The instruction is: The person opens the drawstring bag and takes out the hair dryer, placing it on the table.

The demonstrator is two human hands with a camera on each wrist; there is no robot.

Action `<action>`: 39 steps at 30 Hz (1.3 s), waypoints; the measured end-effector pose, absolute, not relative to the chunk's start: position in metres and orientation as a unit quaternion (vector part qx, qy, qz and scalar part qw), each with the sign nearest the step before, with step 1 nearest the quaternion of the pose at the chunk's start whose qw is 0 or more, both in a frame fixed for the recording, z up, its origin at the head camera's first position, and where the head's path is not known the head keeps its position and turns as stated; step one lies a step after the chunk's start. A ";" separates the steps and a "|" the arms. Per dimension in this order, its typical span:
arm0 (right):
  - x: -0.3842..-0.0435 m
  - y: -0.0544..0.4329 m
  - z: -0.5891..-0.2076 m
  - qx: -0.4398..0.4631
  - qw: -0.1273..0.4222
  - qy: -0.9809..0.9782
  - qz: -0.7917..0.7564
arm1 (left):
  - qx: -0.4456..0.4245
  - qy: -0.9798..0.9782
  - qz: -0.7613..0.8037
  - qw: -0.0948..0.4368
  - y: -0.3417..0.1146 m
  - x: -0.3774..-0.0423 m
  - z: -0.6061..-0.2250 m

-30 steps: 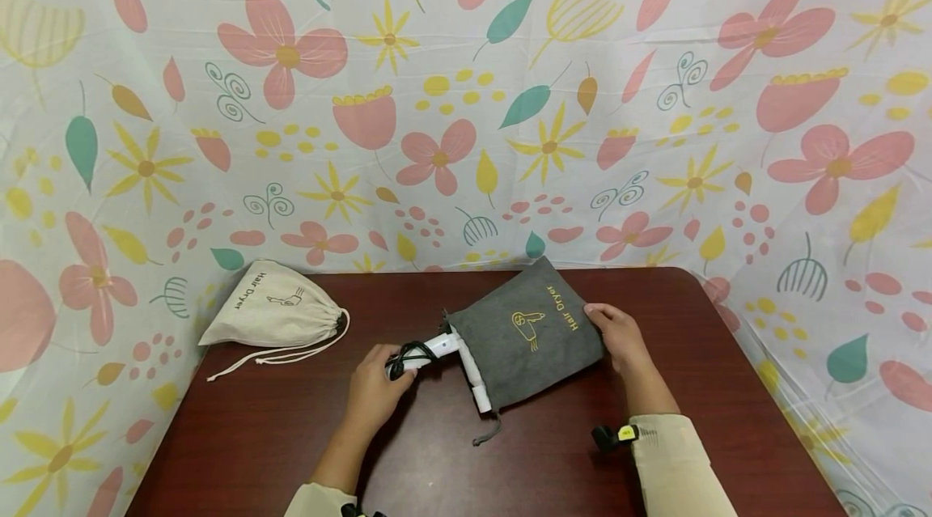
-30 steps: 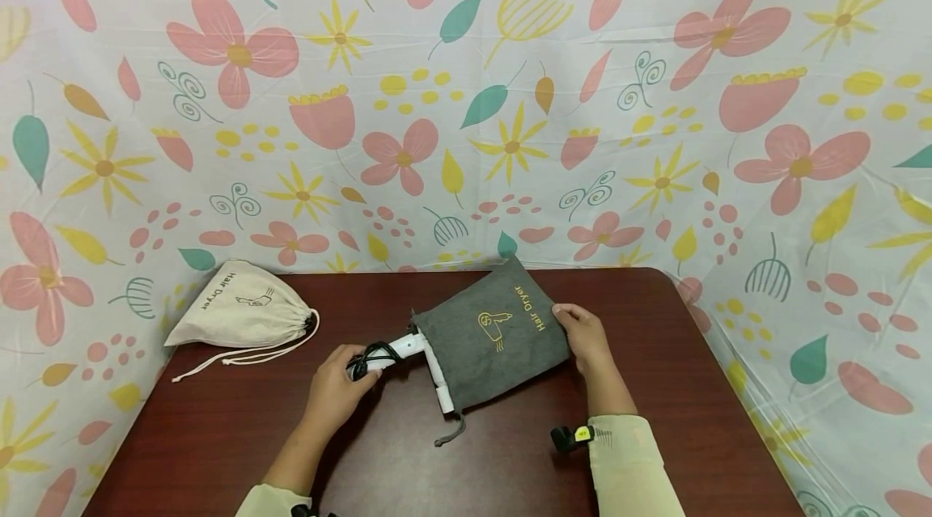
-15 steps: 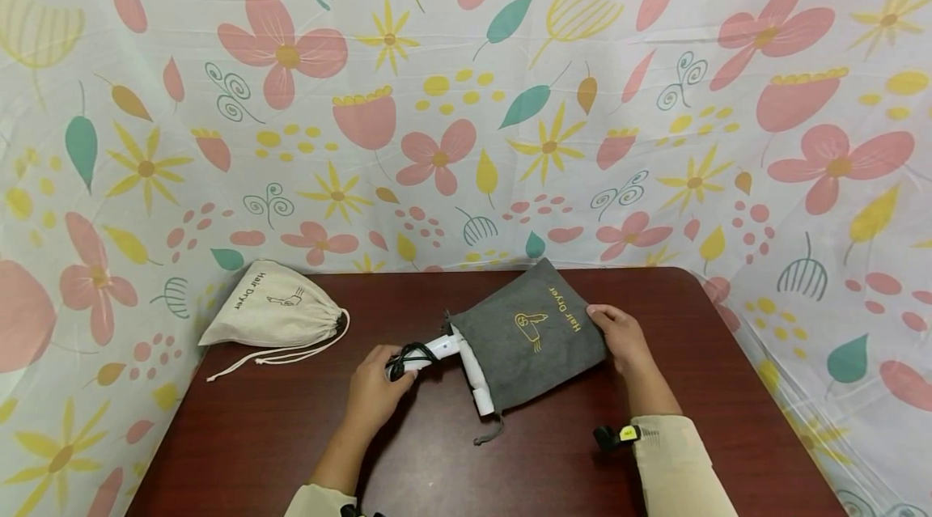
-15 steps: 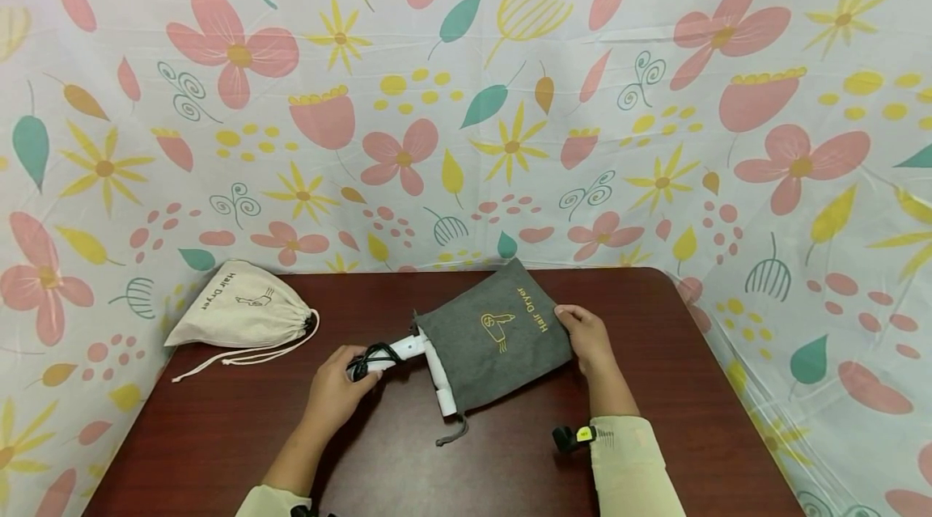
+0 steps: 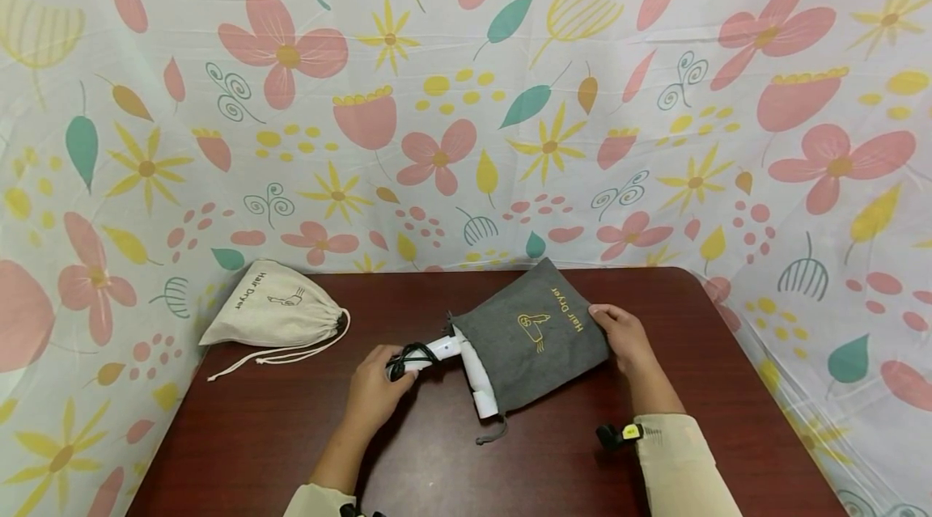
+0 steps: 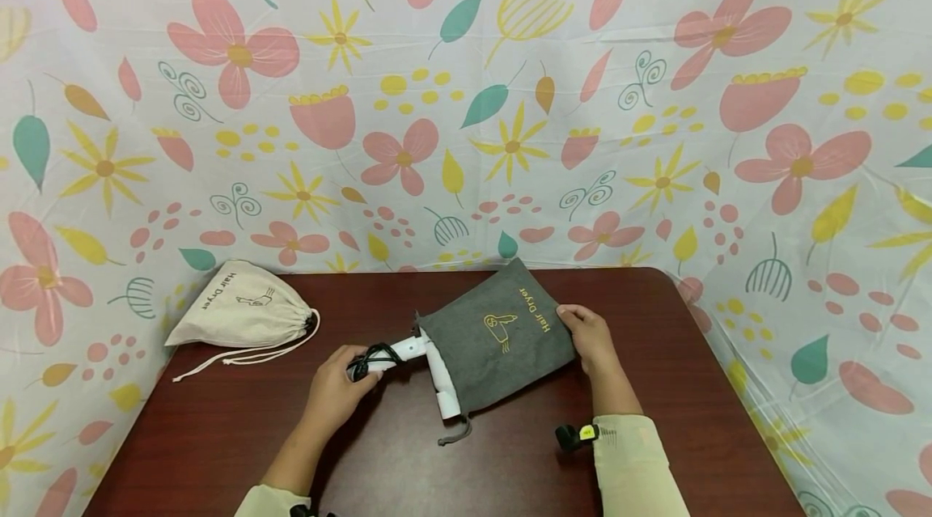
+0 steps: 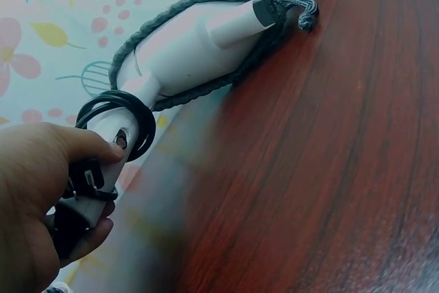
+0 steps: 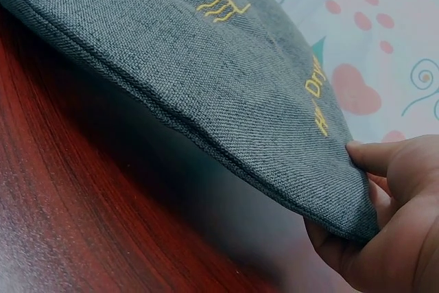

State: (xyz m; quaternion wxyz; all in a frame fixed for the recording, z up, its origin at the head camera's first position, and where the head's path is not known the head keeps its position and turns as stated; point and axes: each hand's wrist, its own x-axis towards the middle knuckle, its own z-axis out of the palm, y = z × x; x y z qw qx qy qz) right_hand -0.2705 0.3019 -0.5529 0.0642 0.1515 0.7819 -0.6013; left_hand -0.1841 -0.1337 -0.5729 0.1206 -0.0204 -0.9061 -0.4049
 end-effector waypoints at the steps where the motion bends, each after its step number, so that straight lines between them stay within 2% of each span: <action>1: -0.271 0.302 -0.554 0.148 0.064 0.784 -0.599 | -0.020 -0.906 -0.407 0.119 -0.134 -0.184 -0.572; 9: -0.272 0.306 -0.551 0.140 0.066 0.794 -0.588 | -0.030 -0.909 -0.399 0.115 -0.134 -0.184 -0.570; 18: -0.275 0.310 -0.550 0.135 0.065 0.796 -0.586 | -0.049 -0.912 -0.384 0.138 -0.133 -0.184 -0.570; 39: -0.282 0.313 -0.549 0.124 0.067 0.813 -0.565 | -0.060 -0.913 -0.390 0.107 -0.135 -0.183 -0.569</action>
